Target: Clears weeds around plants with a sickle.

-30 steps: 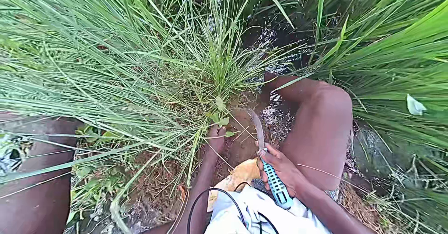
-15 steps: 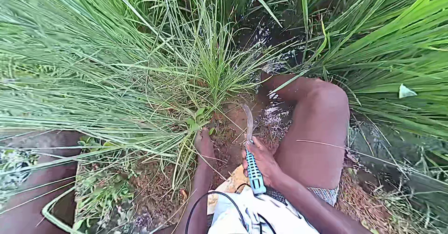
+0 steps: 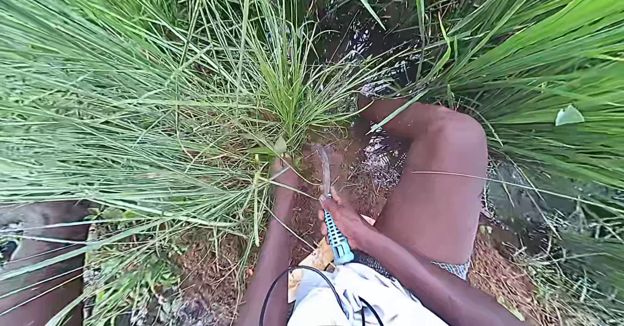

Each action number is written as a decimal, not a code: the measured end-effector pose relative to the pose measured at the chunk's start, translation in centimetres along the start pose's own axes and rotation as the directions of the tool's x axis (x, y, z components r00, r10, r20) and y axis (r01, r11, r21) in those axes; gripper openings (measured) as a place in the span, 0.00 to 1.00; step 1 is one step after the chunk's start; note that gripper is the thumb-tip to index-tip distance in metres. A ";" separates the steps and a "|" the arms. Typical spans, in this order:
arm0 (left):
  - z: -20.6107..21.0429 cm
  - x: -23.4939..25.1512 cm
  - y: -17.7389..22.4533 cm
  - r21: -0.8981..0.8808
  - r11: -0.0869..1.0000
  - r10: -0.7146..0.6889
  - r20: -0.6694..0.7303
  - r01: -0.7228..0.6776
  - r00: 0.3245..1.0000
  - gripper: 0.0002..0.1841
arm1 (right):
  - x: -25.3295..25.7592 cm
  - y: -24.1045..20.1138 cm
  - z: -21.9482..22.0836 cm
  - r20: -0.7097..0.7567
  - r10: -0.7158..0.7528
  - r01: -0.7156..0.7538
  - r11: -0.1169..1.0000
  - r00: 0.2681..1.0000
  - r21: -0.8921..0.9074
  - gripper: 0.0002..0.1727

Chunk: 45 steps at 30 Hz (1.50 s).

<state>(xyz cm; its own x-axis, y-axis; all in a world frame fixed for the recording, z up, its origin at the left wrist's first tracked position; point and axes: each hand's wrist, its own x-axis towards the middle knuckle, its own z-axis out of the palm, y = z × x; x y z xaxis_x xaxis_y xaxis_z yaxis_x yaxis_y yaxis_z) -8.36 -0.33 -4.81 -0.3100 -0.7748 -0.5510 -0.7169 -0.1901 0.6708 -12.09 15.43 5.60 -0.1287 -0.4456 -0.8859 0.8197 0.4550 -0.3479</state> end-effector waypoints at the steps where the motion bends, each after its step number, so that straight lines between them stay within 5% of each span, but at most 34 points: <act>1: 0.2 0.0 0.7 0.004 1.000 0.002 -0.007 -0.002 1.000 0.19 | 0.1 0.2 -0.1 -0.002 -0.001 0.001 1.000 1.000 -0.015 0.27; 7: 0.3 0.3 3.2 0.148 0.986 -0.078 0.006 0.076 0.997 0.27 | -0.5 0.6 -1.3 -0.021 0.004 -0.005 0.999 1.000 -0.049 0.23; 14: 1.9 2.6 3.9 0.326 0.945 -0.018 0.062 -0.003 0.998 0.37 | 1.5 0.0 -1.0 -0.006 0.023 -0.024 0.992 1.000 -0.127 0.26; 23: 1.9 3.5 3.1 0.485 0.869 0.035 0.136 -0.098 0.990 0.22 | -1.7 1.6 -1.3 0.000 0.001 -0.001 0.997 1.000 -0.079 0.21; 28: 0.0 2.6 3.9 0.491 0.871 -0.066 0.117 0.000 0.991 0.20 | -0.8 1.2 -0.8 -0.064 -0.078 0.077 0.997 0.995 -0.014 0.21; 33: 0.1 3.1 1.8 0.417 0.904 0.079 0.054 -0.094 0.995 0.17 | 0.5 1.2 -0.9 -0.043 -0.032 0.023 0.982 0.999 -0.185 0.25; 45: -0.6 3.2 1.6 0.412 0.909 0.030 0.080 -0.061 0.996 0.16 | -0.1 0.6 -2.0 0.002 0.058 -0.055 0.957 0.998 -0.284 0.24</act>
<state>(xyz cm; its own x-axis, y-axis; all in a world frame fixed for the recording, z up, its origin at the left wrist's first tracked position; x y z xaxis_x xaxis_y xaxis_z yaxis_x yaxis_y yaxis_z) -10.09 -3.48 -5.17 -0.3808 -0.7294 -0.5683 -0.8901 0.1227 0.4390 -12.72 17.27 4.84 -0.0798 -0.4198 -0.9041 0.6335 0.6789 -0.3712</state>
